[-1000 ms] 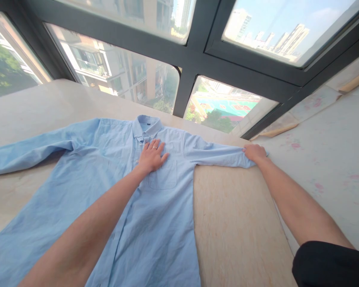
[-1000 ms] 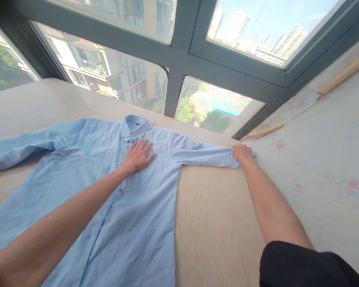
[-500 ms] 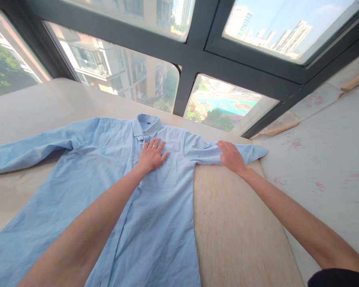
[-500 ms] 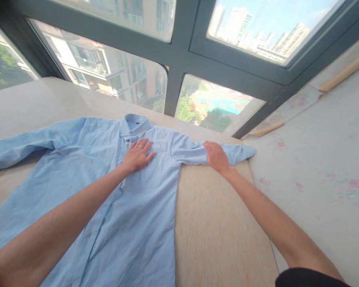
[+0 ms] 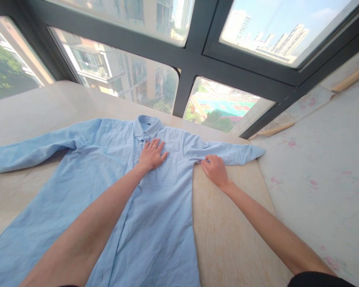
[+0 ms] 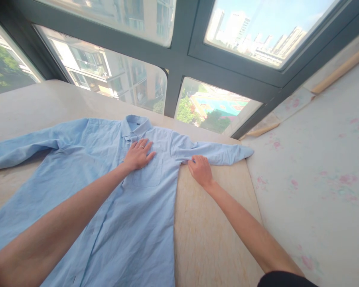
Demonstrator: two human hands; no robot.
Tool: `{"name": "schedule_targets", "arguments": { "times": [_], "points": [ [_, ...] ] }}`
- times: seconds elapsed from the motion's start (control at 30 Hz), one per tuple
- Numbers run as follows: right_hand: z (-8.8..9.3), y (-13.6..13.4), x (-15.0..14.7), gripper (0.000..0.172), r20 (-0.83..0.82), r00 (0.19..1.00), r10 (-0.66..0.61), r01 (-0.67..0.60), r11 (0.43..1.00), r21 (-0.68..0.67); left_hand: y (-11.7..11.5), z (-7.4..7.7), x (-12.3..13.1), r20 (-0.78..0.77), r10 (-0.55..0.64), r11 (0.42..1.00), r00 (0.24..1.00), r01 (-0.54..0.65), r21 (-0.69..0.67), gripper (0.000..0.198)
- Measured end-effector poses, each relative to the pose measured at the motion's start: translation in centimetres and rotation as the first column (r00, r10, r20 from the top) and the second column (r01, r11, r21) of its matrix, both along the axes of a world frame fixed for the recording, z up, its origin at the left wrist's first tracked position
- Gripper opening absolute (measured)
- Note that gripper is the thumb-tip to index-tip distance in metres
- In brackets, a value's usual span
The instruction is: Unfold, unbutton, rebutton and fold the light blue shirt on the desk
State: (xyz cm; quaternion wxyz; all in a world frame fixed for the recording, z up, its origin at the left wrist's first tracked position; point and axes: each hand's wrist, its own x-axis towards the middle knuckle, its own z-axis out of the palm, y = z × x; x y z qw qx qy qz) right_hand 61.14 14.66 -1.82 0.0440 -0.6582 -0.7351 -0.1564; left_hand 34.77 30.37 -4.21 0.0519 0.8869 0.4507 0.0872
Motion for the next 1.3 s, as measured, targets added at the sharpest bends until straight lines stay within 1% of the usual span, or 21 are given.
{"name": "schedule_targets", "arguments": {
  "times": [0.1,0.17,0.3,0.4,0.47,0.57,0.6,0.67,0.77,0.87,0.93,1.07,1.17,1.23,1.3],
  "points": [
    [0.0,0.0,-0.1,0.024,0.033,0.996,-0.078,0.078,0.997,0.0,0.1,-0.1,0.0,0.011,-0.004,1.0,1.0,0.004,0.006,0.063],
    [-0.1,0.1,-0.3,0.025,0.04,0.994,-0.099,0.099,0.995,-0.013,0.1,-0.2,0.0,0.011,-0.003,1.0,1.0,0.003,0.007,0.063],
    [-0.3,1.0,-0.1,0.025,0.031,0.995,-0.094,0.097,0.992,-0.084,0.1,-0.2,0.0,0.004,0.0,1.0,1.0,0.0,0.014,0.063],
    [-0.2,2.1,0.6,0.022,-0.025,0.995,-0.095,0.089,0.982,-0.167,0.1,-0.2,0.0,0.01,-0.006,1.0,1.0,0.006,0.014,0.064],
    [0.2,2.9,1.2,0.021,-0.08,0.988,-0.129,0.105,0.961,-0.255,0.1,-0.1,0.0,0.012,-0.007,1.0,1.0,0.007,0.009,0.064],
    [1.0,4.1,1.8,0.016,-0.127,0.975,-0.181,0.116,0.906,-0.406,0.1,-0.1,0.0,0.012,-0.006,1.0,1.0,0.006,0.006,0.064],
    [1.3,4.4,2.0,0.014,-0.128,0.974,-0.185,0.112,0.892,-0.437,0.1,-0.1,0.0,0.011,-0.006,1.0,1.0,0.006,0.007,0.064],
    [1.8,4.8,2.0,0.013,-0.11,0.978,-0.176,0.107,0.884,-0.455,0.1,-0.1,0.0,0.009,-0.009,1.0,1.0,0.009,0.009,0.064],
    [2.5,4.7,1.8,0.012,-0.064,0.988,-0.139,0.098,0.898,-0.428,0.1,0.0,0.0,0.008,-0.012,1.0,1.0,0.012,0.012,0.064],
    [2.7,3.6,1.9,0.013,0.009,1.0,-0.013,0.015,0.943,-0.332,0.0,0.1,0.0,0.006,-0.007,1.0,1.0,0.007,0.009,0.064],
    [2.3,2.5,2.2,0.017,0.072,0.994,0.082,-0.06,0.964,-0.258,0.0,0.2,0.1,0.009,-0.004,1.0,1.0,0.004,0.007,0.064],
    [0.7,0.7,3.4,0.023,0.181,0.967,0.182,-0.157,0.978,-0.14,0.0,0.1,0.1,0.013,-0.006,1.0,1.0,0.006,-0.002,0.064],
    [-0.2,0.0,4.3,0.025,0.244,0.941,0.234,-0.228,0.972,-0.053,0.1,0.0,0.1,0.011,-0.003,1.0,1.0,0.003,-0.009,0.064],
    [-0.4,-0.3,5.0,0.026,0.265,0.931,0.252,-0.257,0.966,-0.016,0.1,-0.1,0.1,0.01,-0.001,1.0,1.0,0.001,-0.011,0.065],
    [-0.4,-0.5,5.7,0.027,0.274,0.925,0.262,-0.271,0.963,-0.006,0.1,-0.1,0.1,0.01,-0.001,1.0,1.0,0.001,-0.011,0.064]
  ]
}}
